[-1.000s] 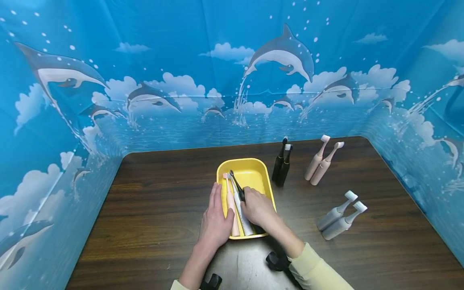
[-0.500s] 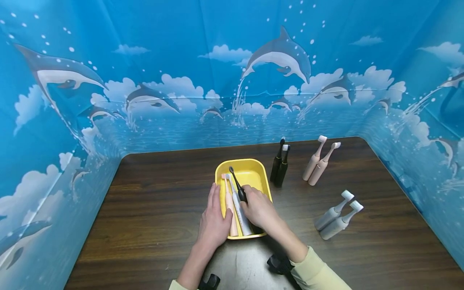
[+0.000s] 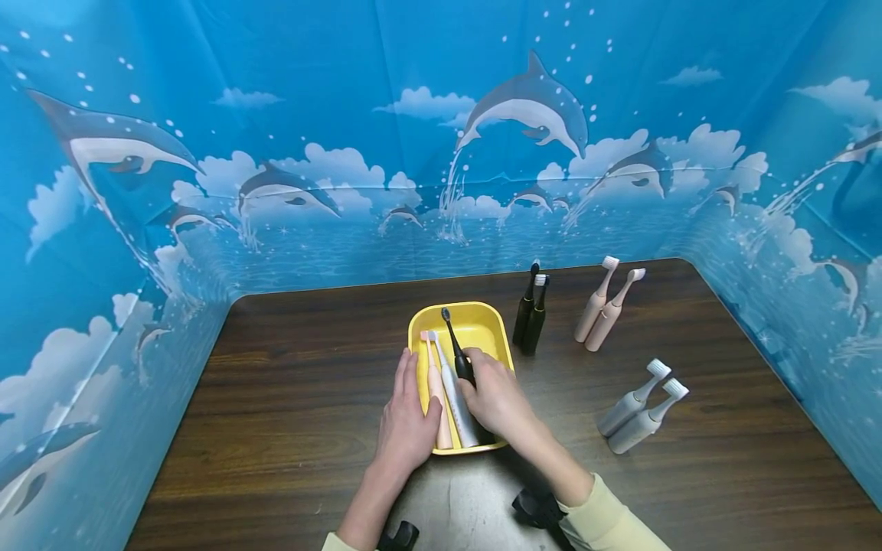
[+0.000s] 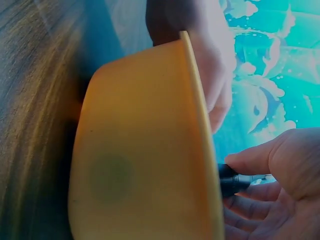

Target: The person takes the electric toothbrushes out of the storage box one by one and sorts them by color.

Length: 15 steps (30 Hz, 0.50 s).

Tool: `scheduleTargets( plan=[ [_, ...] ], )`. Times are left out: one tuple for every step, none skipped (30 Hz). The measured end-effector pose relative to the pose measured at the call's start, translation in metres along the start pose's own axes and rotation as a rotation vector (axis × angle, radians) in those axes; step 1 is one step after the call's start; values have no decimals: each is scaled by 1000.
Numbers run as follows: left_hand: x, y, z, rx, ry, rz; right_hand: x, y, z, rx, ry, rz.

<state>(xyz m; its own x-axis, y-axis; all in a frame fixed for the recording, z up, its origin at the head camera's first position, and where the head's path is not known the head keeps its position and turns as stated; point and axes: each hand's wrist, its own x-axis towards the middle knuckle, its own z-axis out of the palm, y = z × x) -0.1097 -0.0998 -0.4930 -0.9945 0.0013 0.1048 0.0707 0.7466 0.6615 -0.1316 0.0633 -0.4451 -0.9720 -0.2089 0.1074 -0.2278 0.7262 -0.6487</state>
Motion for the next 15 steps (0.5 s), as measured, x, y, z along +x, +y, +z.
scheduleTargets(
  plan=[
    [0,0,0,-1,1,0,-1,-1,-2,6,4,1],
    [0,0,0,-2,2,1,-1,-2,-3,10,10,0],
    [0,0,0,-2,2,2,-2,-3,-5,17,17,2],
    [-1,0,0,-1,4,4,-3,-5,-7,24,24,1],
    [-1,0,0,-1,7,7,-3,-6,-9,35,31,3],
    [-1,0,0,-1,7,11,-4,-7,-12,41,39,1],
    [-1,0,0,-2,9,13,-5,-8,-14,49,49,2],
    [-1,0,0,-3,7,14,-5,-9,-16,56,60,-1],
    [-1,0,0,-4,6,14,-6,-10,-19,62,69,-3],
    [-1,0,0,-6,5,14,-7,-10,-21,66,79,-7],
    [-1,0,0,-9,3,11,-7,-11,-23,68,88,-11],
    [-1,0,0,-11,2,10,-8,-11,-25,69,96,-15],
    [-1,1,0,-13,1,7,-9,-12,-27,71,104,-18],
    [-1,1,-1,-15,0,5,-10,-12,-28,75,110,-21],
    [-1,0,-1,-15,-1,3,-11,-12,-30,79,115,-24]
  ],
)
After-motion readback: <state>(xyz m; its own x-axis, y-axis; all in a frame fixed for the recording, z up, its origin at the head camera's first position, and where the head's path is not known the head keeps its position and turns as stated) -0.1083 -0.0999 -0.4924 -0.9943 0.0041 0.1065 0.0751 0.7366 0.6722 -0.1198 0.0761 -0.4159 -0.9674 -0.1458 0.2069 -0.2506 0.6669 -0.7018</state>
